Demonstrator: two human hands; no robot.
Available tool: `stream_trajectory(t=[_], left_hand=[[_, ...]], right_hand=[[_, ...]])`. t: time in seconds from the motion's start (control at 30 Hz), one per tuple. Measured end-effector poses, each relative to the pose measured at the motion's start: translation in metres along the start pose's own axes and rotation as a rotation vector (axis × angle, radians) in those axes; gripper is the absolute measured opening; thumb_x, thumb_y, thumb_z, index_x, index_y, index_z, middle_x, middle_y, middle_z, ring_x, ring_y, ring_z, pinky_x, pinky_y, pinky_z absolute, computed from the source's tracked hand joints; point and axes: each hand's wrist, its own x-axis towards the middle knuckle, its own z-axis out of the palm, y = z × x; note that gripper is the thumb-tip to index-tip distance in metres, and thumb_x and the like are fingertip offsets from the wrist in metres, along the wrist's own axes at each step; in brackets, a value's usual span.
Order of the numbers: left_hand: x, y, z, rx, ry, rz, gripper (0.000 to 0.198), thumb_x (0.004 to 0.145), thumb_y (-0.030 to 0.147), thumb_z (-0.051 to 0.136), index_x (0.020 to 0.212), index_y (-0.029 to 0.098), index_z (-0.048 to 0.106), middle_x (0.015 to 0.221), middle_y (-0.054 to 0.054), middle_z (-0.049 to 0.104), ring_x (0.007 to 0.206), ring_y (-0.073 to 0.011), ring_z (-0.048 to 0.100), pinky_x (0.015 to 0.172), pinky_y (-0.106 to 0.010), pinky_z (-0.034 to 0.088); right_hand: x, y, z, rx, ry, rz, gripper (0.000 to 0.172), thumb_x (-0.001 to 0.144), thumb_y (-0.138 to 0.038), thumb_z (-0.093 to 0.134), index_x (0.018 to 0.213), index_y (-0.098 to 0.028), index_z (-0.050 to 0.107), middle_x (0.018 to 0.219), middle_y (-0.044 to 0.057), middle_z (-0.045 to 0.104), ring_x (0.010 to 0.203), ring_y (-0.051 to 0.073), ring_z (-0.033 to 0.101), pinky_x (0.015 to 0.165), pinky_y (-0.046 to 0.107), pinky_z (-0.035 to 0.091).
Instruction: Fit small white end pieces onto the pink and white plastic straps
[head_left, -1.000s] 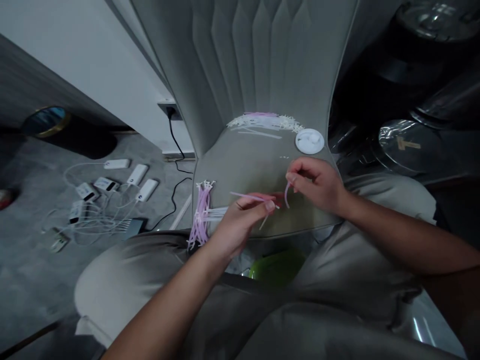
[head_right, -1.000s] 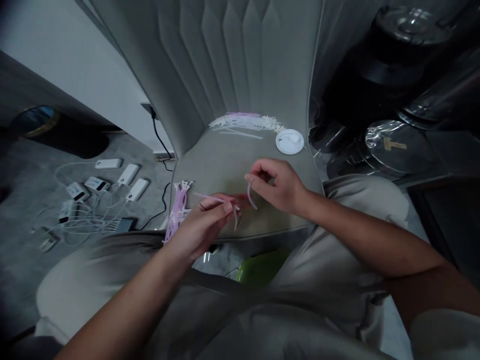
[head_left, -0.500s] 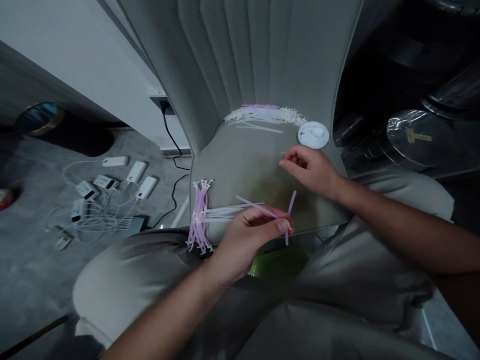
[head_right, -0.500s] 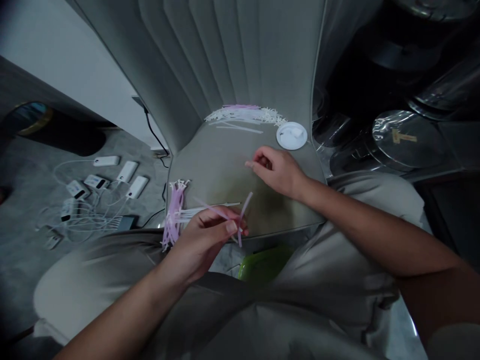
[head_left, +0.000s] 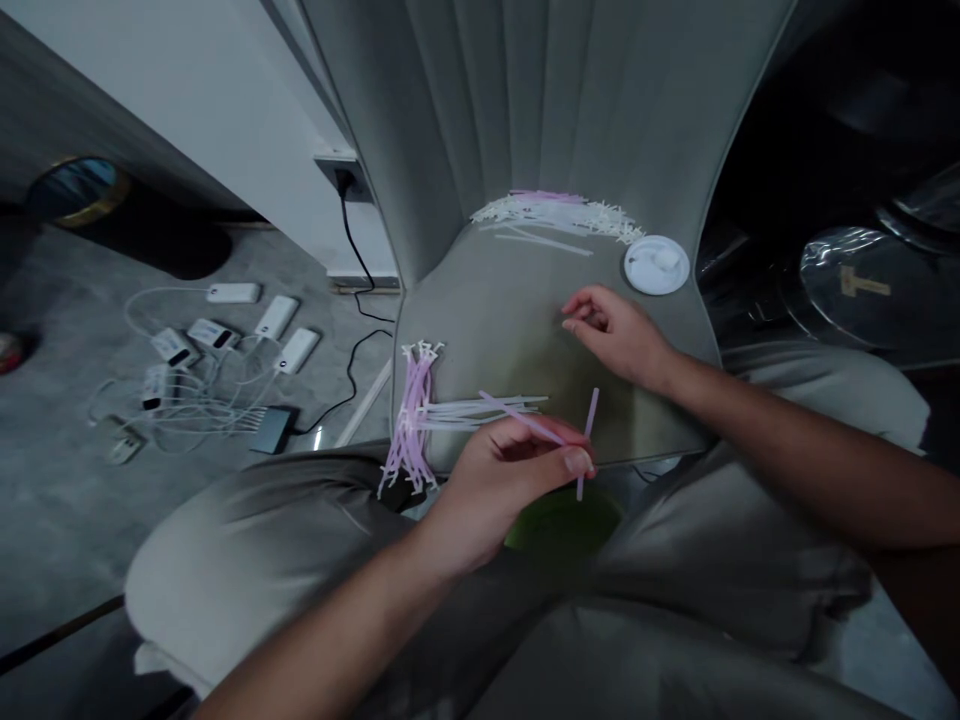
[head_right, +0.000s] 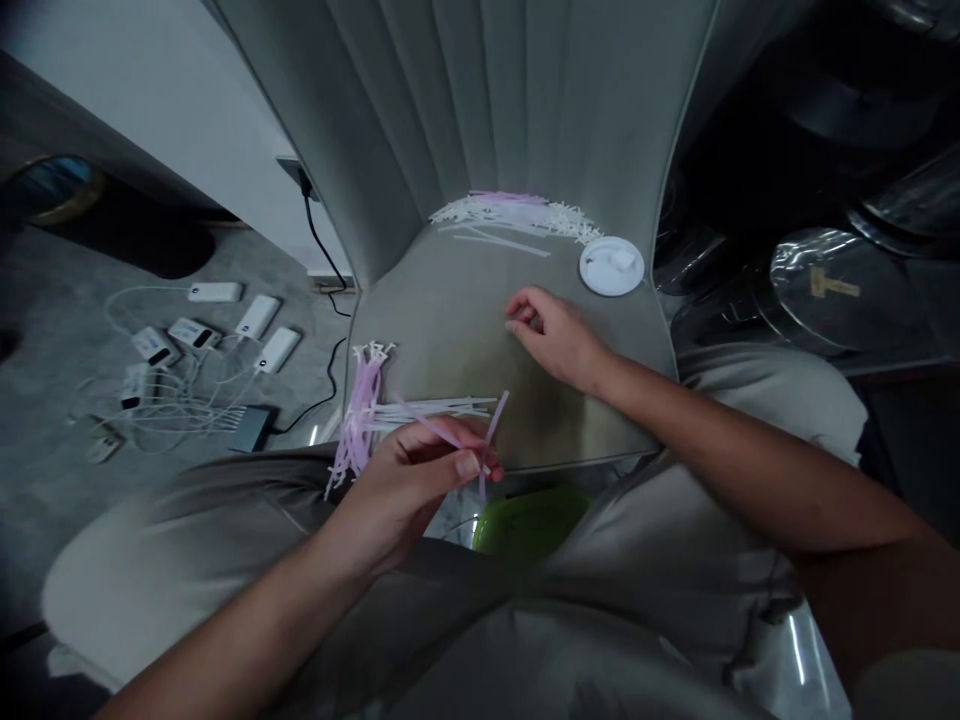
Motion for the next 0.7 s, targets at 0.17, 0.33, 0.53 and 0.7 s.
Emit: stream_trajectory(t=[0.17, 0.33, 0.53, 0.7], left_hand=[[-0.001, 0.000, -0.005, -0.008, -0.012, 0.026, 0.008, 0.072, 0.019, 0.080, 0.077, 0.023, 0.075, 0.075, 0.005, 0.073, 0.069, -0.0067, 0.069, 0.069, -0.017, 0.054], [-0.001, -0.002, -0.005, -0.020, -0.016, 0.032, 0.008, 0.072, 0.018, 0.080, 0.077, 0.022, 0.075, 0.076, 0.004, 0.074, 0.068, -0.0069, 0.069, 0.068, -0.016, 0.055], [0.001, -0.002, -0.003, -0.006, -0.022, 0.030, 0.008, 0.073, 0.018, 0.079, 0.078, 0.023, 0.075, 0.075, 0.004, 0.073, 0.069, -0.0074, 0.069, 0.068, -0.017, 0.055], [0.002, -0.002, -0.003, 0.012, -0.022, 0.030, 0.007, 0.073, 0.019, 0.080, 0.078, 0.023, 0.075, 0.075, 0.005, 0.073, 0.068, -0.0068, 0.069, 0.069, -0.017, 0.055]], right_hand=[[-0.005, -0.005, 0.001, 0.152, 0.031, -0.025, 0.023, 0.075, -0.013, 0.060, 0.097, -0.018, 0.057, 0.085, -0.001, 0.055, 0.065, 0.009, 0.049, 0.062, 0.026, 0.039], [-0.010, -0.010, -0.002, 0.226, 0.038, -0.019, 0.028, 0.072, -0.009, 0.060, 0.098, -0.019, 0.057, 0.088, -0.001, 0.057, 0.065, 0.008, 0.049, 0.062, 0.024, 0.040], [-0.011, -0.008, -0.005, 0.230, 0.047, -0.042, 0.029, 0.071, -0.008, 0.060, 0.098, -0.020, 0.057, 0.090, -0.001, 0.058, 0.062, 0.006, 0.048, 0.058, 0.023, 0.040], [-0.012, -0.008, -0.006, 0.231, 0.054, -0.052, 0.029, 0.071, -0.008, 0.060, 0.098, -0.019, 0.058, 0.090, -0.001, 0.058, 0.064, 0.007, 0.050, 0.059, 0.023, 0.040]])
